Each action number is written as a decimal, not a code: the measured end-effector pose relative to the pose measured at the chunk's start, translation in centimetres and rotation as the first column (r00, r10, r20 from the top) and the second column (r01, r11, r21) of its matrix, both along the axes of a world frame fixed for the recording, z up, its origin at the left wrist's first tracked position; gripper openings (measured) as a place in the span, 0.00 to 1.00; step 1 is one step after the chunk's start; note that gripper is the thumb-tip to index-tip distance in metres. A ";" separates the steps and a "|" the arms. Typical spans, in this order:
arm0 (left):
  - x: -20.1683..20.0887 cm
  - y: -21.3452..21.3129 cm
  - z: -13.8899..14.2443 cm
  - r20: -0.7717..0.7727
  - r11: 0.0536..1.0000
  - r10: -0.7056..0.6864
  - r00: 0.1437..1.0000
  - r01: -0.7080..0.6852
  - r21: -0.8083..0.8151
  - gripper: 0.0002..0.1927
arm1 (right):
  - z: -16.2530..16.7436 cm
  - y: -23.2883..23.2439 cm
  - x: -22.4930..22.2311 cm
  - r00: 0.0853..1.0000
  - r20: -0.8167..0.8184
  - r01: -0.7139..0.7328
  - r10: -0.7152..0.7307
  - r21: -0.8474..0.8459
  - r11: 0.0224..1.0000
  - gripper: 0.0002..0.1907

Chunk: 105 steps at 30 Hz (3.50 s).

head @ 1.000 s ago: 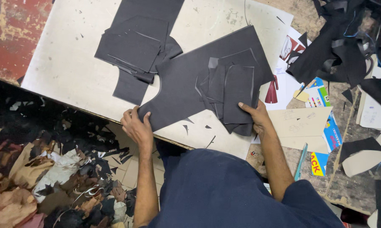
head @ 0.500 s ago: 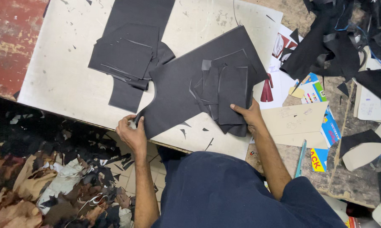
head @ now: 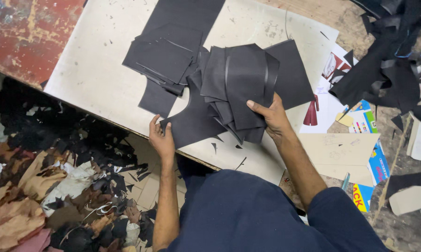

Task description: The person places a paper pattern on a large piece of black fabric, traces its outline with a pen, and cuts along the traced line. They repeat this process for multiple pattern pieces, then stack and fold the cut fabric pieces on the table.

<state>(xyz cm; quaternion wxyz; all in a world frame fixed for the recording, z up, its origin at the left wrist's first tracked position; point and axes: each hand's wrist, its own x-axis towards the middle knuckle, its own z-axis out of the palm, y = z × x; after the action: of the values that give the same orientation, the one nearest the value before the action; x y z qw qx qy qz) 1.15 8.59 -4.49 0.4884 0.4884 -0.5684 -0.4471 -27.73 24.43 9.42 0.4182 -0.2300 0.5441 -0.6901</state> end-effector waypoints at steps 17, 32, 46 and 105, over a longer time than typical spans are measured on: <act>-0.7 2.3 3.7 0.427 0.911 0.268 0.864 -0.082 -0.405 0.22 | -3.0 -3.9 2.4 0.942 0.299 -0.139 0.154 -0.070 0.988 0.31; -6.6 4.4 3.9 -0.877 0.646 -0.039 0.478 0.682 0.343 0.37 | -4.8 2.3 2.2 0.976 0.043 -0.218 0.214 0.235 0.947 0.37; -7.3 4.6 -0.5 -0.589 0.705 -0.157 0.793 0.508 0.495 0.36 | -6.1 8.2 7.1 0.722 -0.681 0.201 0.117 0.369 0.907 0.23; -6.3 1.1 4.2 0.574 0.989 -0.076 0.815 -0.012 0.148 0.35 | -6.9 2.2 -19.5 0.544 -0.805 0.312 0.235 0.455 0.834 0.36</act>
<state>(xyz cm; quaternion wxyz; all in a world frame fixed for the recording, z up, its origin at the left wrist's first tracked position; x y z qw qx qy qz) -5.13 9.66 -0.25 0.2485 0.6255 -0.6639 -0.3260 -47.26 26.64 2.54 0.1380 -0.3874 0.8546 -0.3171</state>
